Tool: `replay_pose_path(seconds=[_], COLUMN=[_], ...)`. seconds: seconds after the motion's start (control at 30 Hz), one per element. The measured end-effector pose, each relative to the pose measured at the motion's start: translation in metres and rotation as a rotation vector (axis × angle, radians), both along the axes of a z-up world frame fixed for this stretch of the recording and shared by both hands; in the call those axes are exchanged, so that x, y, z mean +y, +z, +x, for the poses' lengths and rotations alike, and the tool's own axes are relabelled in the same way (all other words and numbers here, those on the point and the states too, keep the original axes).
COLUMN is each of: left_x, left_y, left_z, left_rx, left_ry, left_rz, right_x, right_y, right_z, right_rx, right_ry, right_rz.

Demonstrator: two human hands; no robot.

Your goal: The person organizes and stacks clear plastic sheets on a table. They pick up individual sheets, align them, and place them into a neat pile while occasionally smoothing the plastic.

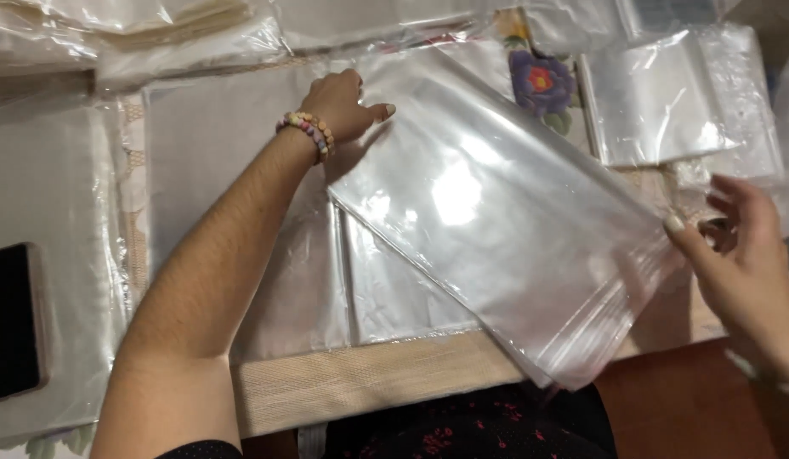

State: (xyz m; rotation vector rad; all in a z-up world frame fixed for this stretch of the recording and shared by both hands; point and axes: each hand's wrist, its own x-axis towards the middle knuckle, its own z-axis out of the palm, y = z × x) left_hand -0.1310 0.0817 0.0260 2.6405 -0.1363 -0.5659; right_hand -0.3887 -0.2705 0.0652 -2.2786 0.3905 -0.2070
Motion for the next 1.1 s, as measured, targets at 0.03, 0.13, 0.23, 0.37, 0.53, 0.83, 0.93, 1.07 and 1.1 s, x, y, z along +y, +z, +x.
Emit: replay_pose_path(seconds=[0.03, 0.13, 0.23, 0.37, 0.53, 0.83, 0.93, 1.07, 1.1], left_x=[-0.005, -0.014, -0.021, -0.019, -0.014, -0.009, 0.005, 0.047, 0.061], left_y=[0.005, 0.008, 0.004, 0.026, 0.007, 0.030, 0.021, -0.010, -0.020], left_z=[-0.002, -0.003, -0.003, -0.019, -0.010, -0.044, -0.058, -0.086, -0.094], left_rx=[0.007, 0.097, 0.146, 0.241, 0.267, 0.365, 0.443, 0.480, 0.451], left_ry=[-0.011, -0.013, -0.066, 0.020, 0.088, 0.066, 0.274, 0.270, 0.260], left_rz=[-0.005, 0.045, 0.098, 0.113, 0.134, -0.017, -0.425, -0.890, -1.063], right_x=[-0.014, -0.031, -0.018, -0.028, -0.026, 0.012, 0.016, 0.014, 0.016], right_y=[-0.017, -0.049, -0.035, -0.031, -0.045, -0.029, -0.028, -0.034, -0.032], right_z=[-0.019, -0.059, -0.060, -0.038, -0.034, -0.026, -0.024, -0.018, -0.014], right_rx=[0.007, 0.051, 0.152, 0.358, 0.381, 0.252, 0.317, 0.159, 0.112], right_ry=[-0.011, -0.299, -0.395, -0.333, -0.257, -0.262, -0.312, -0.252, -0.227], right_rz=[-0.005, 0.794, 0.932, 0.907, 0.791, 0.826, 0.779, 0.771, 0.783])
